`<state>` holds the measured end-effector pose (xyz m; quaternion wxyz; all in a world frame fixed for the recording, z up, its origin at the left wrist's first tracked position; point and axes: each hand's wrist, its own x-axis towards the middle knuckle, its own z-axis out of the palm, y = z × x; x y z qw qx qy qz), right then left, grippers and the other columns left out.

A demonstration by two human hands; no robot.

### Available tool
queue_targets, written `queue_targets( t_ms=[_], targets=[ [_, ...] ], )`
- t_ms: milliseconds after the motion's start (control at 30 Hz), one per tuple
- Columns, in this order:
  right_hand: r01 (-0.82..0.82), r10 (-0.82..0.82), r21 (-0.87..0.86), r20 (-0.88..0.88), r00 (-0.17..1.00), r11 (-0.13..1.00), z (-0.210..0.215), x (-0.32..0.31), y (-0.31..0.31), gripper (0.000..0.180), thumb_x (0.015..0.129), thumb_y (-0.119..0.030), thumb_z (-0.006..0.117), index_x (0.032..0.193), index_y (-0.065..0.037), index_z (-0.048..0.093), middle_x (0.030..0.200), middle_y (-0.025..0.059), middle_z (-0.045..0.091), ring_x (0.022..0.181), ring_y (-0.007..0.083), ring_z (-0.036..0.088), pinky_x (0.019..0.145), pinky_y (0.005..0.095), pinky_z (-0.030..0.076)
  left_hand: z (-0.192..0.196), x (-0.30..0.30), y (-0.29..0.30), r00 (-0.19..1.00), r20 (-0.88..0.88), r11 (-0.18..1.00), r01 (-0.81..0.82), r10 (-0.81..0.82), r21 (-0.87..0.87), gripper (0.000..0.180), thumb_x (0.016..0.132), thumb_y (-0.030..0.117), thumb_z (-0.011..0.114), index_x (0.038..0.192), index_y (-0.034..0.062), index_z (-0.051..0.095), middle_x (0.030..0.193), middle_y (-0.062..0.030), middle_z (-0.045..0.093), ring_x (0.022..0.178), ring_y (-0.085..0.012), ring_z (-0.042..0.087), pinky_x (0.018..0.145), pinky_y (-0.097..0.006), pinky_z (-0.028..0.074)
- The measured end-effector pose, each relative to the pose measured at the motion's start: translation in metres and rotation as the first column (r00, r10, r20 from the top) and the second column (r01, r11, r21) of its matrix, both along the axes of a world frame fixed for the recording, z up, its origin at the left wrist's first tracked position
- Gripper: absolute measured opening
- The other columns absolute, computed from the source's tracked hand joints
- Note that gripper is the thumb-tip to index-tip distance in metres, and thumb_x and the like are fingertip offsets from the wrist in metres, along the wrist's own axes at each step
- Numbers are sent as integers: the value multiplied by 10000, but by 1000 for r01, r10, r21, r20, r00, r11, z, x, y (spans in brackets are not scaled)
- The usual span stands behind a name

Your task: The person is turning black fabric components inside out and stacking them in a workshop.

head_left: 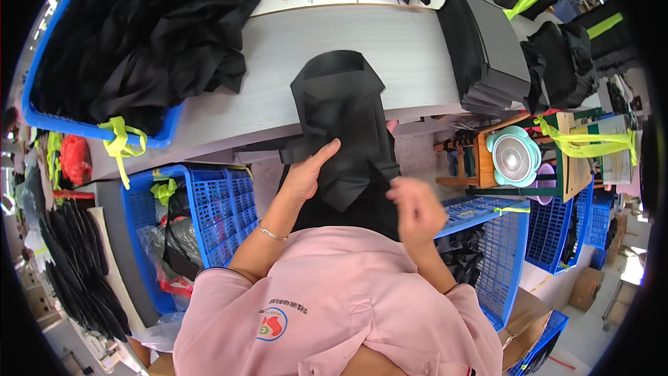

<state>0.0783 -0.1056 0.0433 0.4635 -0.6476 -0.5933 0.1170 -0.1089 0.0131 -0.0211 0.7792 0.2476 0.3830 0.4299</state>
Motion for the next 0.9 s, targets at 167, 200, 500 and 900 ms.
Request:
queue_targets(
  t_ms=[167, 200, 500, 900],
  targets=[
    [65, -102, -115, -345, 933, 991, -4, 30, 34, 220, 953, -39, 598, 1140, 46, 676, 1070, 81, 709, 954, 159, 671, 828, 261, 521, 5, -2, -21, 964, 35, 964, 265, -264, 2, 436, 897, 112, 738, 1292, -8, 598, 1258, -109, 647, 1139, -209, 624, 988, -359, 516],
    [-100, -72, -236, -626, 777, 967, -9, 33, 37, 233, 941, -74, 634, 1138, 44, 678, 1085, 93, 714, 963, 162, 669, 842, 271, 517, 5, -2, -24, 931, 129, 939, 338, -343, 55, 436, 888, 92, 739, 1289, -8, 599, 1239, -109, 659, 1135, -215, 629, 1000, -368, 512],
    [-240, -152, -205, -963, 222, 949, -38, 36, 24, 225, 898, -110, 697, 1074, 30, 674, 975, 75, 711, 900, 145, 656, 845, 276, 521, -4, 5, -36, 950, 165, 963, 270, -264, -15, 432, 863, 93, 761, 1262, 33, 606, 1207, -78, 659, 1064, -188, 639, 952, -333, 515],
    [139, -174, -105, -521, 836, 985, -27, 29, -16, 522, 900, -86, 638, 1398, -70, 483, 1199, 225, 641, 1075, 406, 649, 906, 372, 507, 6, 22, -36, 957, -86, 958, 282, -278, 43, 414, 939, 34, 655, 1343, 22, 560, 1281, -99, 637, 1125, -188, 620, 999, -325, 482]
  ],
)
